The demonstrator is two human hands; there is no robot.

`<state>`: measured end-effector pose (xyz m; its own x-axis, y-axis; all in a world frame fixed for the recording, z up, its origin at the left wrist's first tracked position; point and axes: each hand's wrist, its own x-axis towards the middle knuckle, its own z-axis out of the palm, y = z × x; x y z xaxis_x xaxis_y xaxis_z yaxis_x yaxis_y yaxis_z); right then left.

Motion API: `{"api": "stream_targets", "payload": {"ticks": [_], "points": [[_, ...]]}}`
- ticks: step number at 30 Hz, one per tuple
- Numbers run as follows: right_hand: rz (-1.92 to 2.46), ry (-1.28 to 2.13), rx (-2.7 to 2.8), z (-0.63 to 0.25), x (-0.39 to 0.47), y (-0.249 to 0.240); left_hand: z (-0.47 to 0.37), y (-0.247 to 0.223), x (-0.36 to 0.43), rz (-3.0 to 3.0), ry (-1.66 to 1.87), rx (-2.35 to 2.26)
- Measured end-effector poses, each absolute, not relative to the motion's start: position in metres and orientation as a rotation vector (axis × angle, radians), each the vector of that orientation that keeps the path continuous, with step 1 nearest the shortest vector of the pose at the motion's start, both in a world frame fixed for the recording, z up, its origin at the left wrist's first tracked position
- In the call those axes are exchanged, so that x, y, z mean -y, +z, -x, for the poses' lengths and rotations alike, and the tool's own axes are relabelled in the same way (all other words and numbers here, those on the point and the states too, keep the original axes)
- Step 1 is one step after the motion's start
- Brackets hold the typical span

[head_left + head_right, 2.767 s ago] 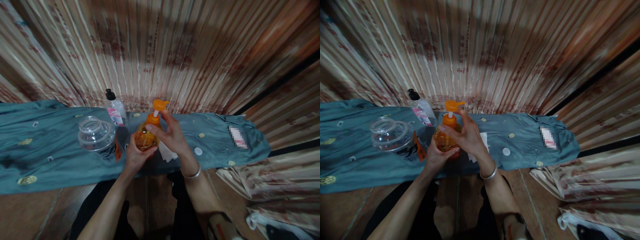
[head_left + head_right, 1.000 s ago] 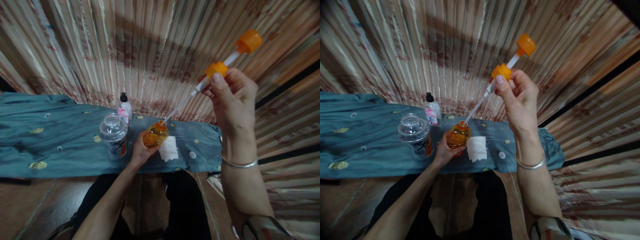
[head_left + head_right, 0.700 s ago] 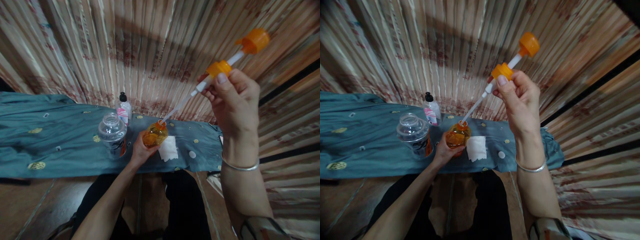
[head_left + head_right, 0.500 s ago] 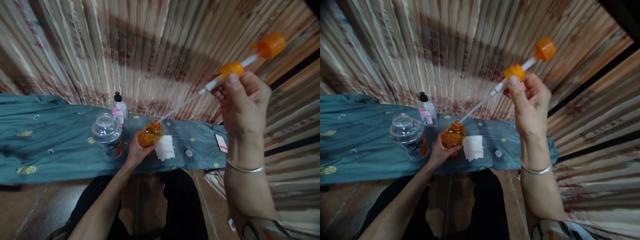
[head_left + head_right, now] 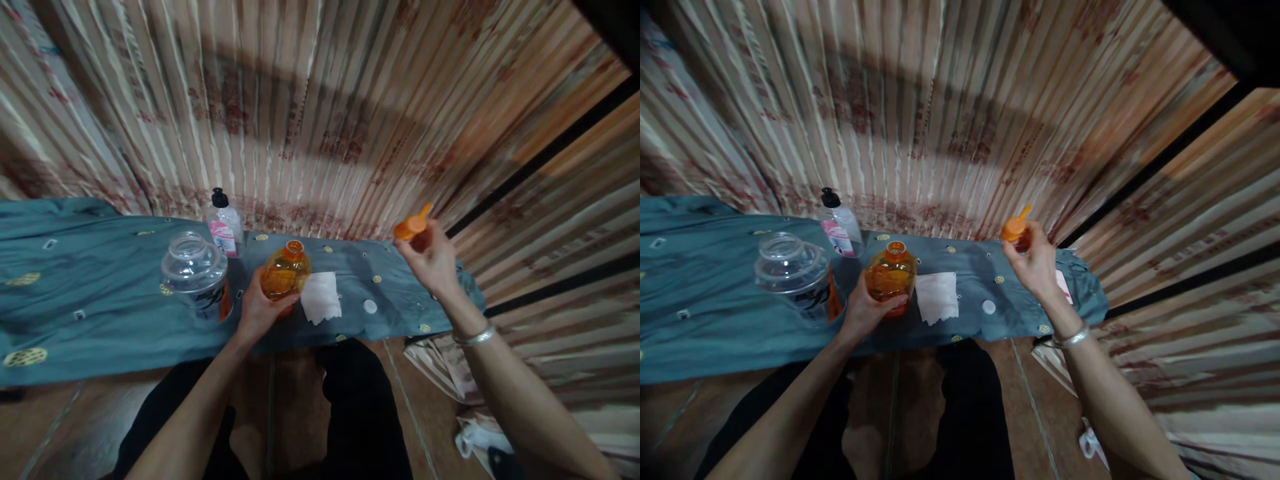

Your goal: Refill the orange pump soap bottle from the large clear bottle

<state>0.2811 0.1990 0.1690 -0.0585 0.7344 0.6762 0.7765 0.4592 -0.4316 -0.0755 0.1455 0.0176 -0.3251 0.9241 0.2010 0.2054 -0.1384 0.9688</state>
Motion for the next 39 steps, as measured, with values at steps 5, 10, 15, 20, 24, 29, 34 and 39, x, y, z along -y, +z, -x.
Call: {"api": "stream_targets", "payload": {"ticks": [5, 10, 15, 20, 24, 29, 34, 39], "points": [[1.678, -0.484, 2.689, -0.299, -0.215, 0.110, 0.077, 0.022, -0.143, -1.258, 1.504, -1.522], [1.676, -0.498, 2.975, -0.316, -0.240, 0.083, 0.078, 0.024, -0.141, -1.226, 1.489, -1.526], [1.654, -0.552, 3.142, -0.340, -0.253, 0.060, 0.078, 0.024, -0.139, -1.213, 1.489, -1.528], [1.576, -0.589, 3.202, -0.354, -0.250, 0.039, 0.080, 0.022, -0.139, -1.219, 1.473, -1.547], [1.557, -0.557, 3.171, -0.360, -0.248, 0.035, 0.080, 0.019, -0.140, -1.222, 1.473, -1.546], [1.622, -0.493, 3.006, -0.358, -0.242, 0.051, 0.079, 0.016, -0.141, -1.228, 1.487, -1.529], [1.592, -0.293, 2.733, -0.309, -0.212, 0.058, 0.082, 0.012, -0.141, -1.277, 1.501, -1.522], [1.241, 0.769, 2.131, -0.196, -0.173, 0.042, 0.086, 0.004, -0.142, -1.339, 1.548, -1.477]]}}
